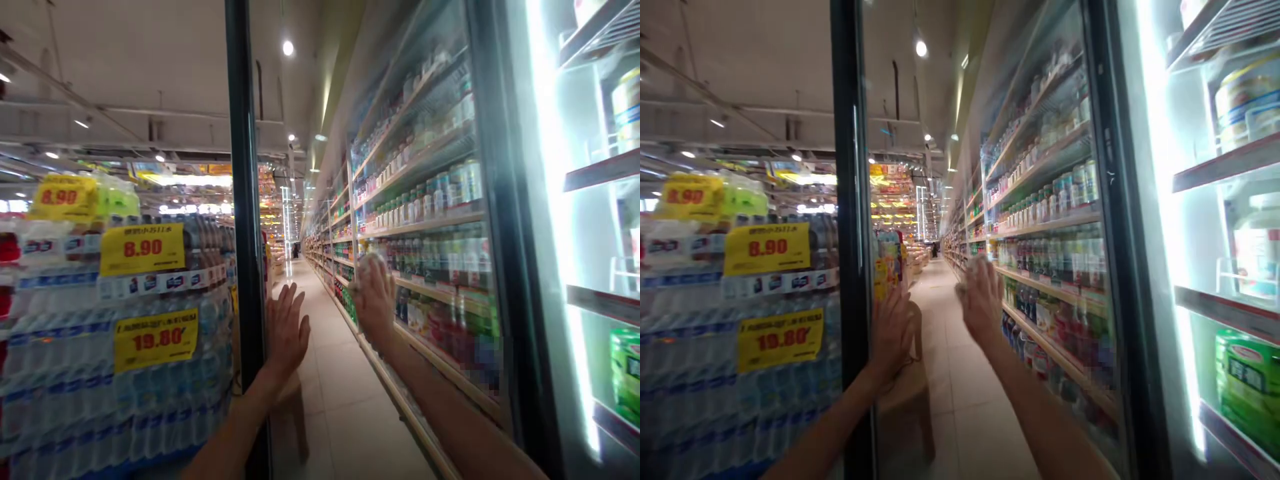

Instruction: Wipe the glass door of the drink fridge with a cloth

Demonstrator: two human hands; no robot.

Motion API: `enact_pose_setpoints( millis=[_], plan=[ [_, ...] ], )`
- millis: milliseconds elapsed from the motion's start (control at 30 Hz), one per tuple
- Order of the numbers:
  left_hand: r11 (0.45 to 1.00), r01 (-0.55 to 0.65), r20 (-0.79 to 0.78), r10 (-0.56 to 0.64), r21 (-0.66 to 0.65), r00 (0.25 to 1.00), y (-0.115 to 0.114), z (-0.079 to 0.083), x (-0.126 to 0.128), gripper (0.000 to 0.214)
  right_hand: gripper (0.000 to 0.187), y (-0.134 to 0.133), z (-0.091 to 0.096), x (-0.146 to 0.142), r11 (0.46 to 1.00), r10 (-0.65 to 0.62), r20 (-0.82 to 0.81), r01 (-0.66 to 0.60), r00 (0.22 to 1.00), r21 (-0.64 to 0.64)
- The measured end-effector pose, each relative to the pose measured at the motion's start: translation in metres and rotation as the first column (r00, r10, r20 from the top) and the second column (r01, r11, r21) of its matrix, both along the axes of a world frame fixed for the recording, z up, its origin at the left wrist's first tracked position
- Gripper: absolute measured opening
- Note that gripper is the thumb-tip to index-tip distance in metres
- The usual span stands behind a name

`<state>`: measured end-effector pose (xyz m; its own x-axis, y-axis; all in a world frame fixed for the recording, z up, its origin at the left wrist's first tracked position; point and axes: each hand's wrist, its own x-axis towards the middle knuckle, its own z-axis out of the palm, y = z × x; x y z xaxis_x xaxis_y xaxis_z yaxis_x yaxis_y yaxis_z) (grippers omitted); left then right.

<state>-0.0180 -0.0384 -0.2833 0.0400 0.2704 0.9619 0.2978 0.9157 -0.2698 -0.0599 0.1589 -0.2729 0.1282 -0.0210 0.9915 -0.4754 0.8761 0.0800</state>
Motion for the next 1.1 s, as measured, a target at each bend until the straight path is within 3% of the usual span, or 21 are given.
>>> enact_pose_setpoints(
  millis=[67, 100, 133, 200, 267, 300, 367, 433, 467, 533, 600, 667, 733, 833, 867, 1000, 1033, 1100],
  plan=[
    [1.000, -0.014, 0.013, 0.013, 0.028, 1.000, -0.004, -0.003, -0.002, 0.049, 0.046, -0.015, -0.013, 0.003, 0.947, 0.051, -0.001, -0.048, 0.999, 0.318],
    [0.999, -0.030, 0.022, 0.029, 0.036, 0.999, -0.006, -0.006, -0.003, 0.049, 0.045, -0.019, -0.017, 0.003, 0.912, 0.072, -0.012, -0.061, 0.997, 0.405],
    [0.998, -0.052, 0.030, 0.050, 0.037, 0.998, -0.008, -0.008, -0.004, 0.049, 0.044, -0.019, -0.018, 0.002, 0.912, 0.080, -0.026, -0.063, 0.996, 0.406],
    [0.994, -0.100, 0.032, 0.098, 0.036, 0.995, -0.009, -0.014, -0.007, 0.051, 0.044, -0.011, -0.012, -0.003, 0.983, 0.051, -0.050, -0.041, 0.997, 0.179],
    [0.991, -0.131, 0.003, 0.131, 0.040, 0.991, -0.009, -0.018, -0.011, 0.053, 0.045, -0.003, -0.001, -0.008, 0.999, 0.011, -0.029, -0.013, 1.000, -0.047],
    [0.989, -0.142, -0.010, 0.143, 0.051, 0.990, -0.008, -0.019, -0.013, 0.054, 0.046, -0.003, 0.002, -0.009, 0.998, 0.014, -0.009, -0.014, 1.000, -0.061],
    [0.987, -0.147, -0.031, 0.149, 0.063, 0.988, -0.008, -0.020, -0.016, 0.055, 0.046, -0.012, 0.005, -0.008, 0.991, 0.063, 0.043, -0.068, 0.997, 0.112],
    [0.990, -0.133, -0.036, 0.135, 0.054, 0.990, -0.009, -0.020, -0.019, 0.055, 0.046, -0.024, 0.007, -0.006, 0.926, 0.135, 0.067, -0.150, 0.989, 0.347],
    [0.991, -0.125, -0.042, 0.128, 0.052, 0.991, -0.010, -0.020, -0.020, 0.056, 0.046, -0.027, 0.009, -0.005, 0.898, 0.160, 0.064, -0.172, 0.985, 0.405],
    [0.991, -0.127, -0.051, 0.130, 0.048, 0.990, -0.011, -0.023, -0.021, 0.057, 0.048, -0.024, 0.017, -0.008, 0.912, 0.167, 0.031, -0.166, 0.985, 0.375],
    [0.987, -0.148, -0.040, 0.151, 0.066, 0.988, -0.011, -0.026, -0.024, 0.059, 0.050, -0.013, 0.022, -0.014, 0.968, 0.128, 0.005, -0.126, 0.992, 0.219],
    [0.984, -0.161, -0.030, 0.164, 0.079, 0.986, -0.010, -0.027, -0.027, 0.060, 0.050, -0.007, 0.016, -0.018, 0.984, 0.106, 0.002, -0.105, 0.994, 0.146],
    [0.985, -0.155, -0.017, 0.157, 0.079, 0.988, -0.012, -0.027, -0.030, 0.059, 0.048, -0.013, -0.002, -0.018, 0.955, 0.130, 0.022, -0.131, 0.991, 0.266],
    [0.989, -0.136, 0.024, 0.134, 0.066, 0.991, -0.017, -0.030, -0.031, 0.059, 0.046, -0.034, -0.020, -0.014, 0.861, 0.186, 0.050, -0.187, 0.981, 0.472],
    [0.989, -0.134, 0.046, 0.131, 0.063, 0.990, -0.019, -0.033, -0.029, 0.059, 0.045, -0.039, -0.019, -0.013, 0.871, 0.181, 0.059, -0.188, 0.982, 0.455],
    [0.993, -0.118, 0.130, 0.118, -0.008, 0.984, -0.028, -0.049, -0.019, 0.060, 0.046, -0.043, -0.008, -0.012, 0.983, 0.078, 0.113, -0.095, 0.991, 0.155],
    [0.995, -0.101, 0.151, 0.104, -0.026, 0.983, -0.030, -0.052, -0.017, 0.060, 0.045, -0.041, -0.013, -0.010, 0.983, 0.064, 0.114, -0.083, 0.991, 0.164],
    [0.997, -0.066, 0.175, 0.072, -0.040, 0.982, -0.031, -0.054, -0.013, 0.060, 0.042, -0.037, -0.035, -0.007, 0.929, 0.083, 0.070, -0.102, 0.994, 0.356]
  ],
)
